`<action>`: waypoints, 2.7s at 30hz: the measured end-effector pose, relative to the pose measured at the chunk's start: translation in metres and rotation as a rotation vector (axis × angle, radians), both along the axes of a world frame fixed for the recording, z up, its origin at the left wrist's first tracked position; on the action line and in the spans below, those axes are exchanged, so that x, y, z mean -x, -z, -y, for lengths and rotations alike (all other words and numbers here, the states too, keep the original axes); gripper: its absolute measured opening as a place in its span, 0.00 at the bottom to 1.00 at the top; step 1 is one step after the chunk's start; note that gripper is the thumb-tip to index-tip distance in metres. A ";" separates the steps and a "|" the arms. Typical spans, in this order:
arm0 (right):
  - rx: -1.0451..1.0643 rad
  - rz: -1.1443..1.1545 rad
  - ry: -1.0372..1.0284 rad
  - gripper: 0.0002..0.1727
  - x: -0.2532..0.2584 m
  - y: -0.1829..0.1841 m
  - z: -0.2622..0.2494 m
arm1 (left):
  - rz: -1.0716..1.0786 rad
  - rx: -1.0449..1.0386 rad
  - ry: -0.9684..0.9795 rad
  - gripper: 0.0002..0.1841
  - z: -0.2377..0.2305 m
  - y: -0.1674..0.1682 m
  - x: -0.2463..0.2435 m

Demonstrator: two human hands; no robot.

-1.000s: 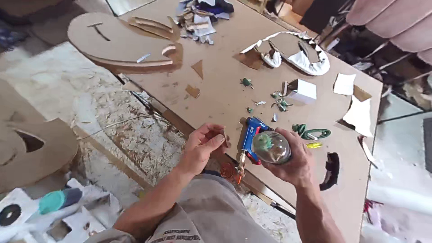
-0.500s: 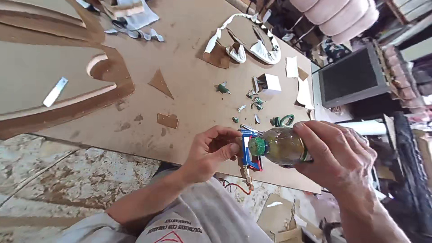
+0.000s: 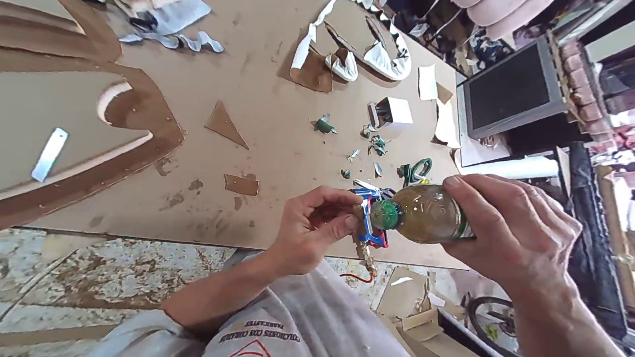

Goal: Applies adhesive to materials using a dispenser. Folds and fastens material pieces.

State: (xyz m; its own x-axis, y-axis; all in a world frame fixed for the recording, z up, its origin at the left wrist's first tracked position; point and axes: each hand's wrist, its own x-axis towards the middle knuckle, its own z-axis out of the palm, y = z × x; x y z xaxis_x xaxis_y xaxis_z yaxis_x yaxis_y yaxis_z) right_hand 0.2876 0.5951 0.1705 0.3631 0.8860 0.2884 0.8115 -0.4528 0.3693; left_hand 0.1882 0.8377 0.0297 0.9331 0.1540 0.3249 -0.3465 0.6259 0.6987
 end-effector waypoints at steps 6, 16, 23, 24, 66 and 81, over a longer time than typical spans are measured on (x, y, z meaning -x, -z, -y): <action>-0.042 -0.035 0.002 0.37 -0.003 0.008 0.014 | 0.019 0.155 0.186 0.13 0.008 0.006 -0.005; -0.127 -0.062 0.036 0.37 -0.005 0.022 0.036 | -0.017 0.191 0.233 0.12 0.021 0.010 -0.010; -0.191 -0.111 0.076 0.38 -0.008 0.041 0.050 | -0.056 0.187 0.234 0.13 0.028 0.007 -0.012; -0.200 -0.113 0.076 0.39 -0.009 0.043 0.051 | -0.059 0.041 0.107 0.13 0.031 0.006 -0.011; -0.461 -0.267 0.121 0.45 -0.005 0.090 0.057 | -0.164 -0.015 0.133 0.16 0.022 0.000 -0.026; -0.486 -0.299 0.106 0.46 -0.005 0.102 0.054 | -0.189 -0.050 0.059 0.16 0.025 0.003 -0.022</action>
State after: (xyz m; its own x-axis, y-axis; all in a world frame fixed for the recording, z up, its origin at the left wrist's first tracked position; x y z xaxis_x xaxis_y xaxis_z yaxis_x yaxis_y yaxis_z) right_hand 0.2922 0.5414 0.0688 0.5709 0.6319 0.5241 0.7896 -0.5974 -0.1399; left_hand 0.2101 0.8131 0.0264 0.9851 0.0850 0.1495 -0.1703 0.6039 0.7786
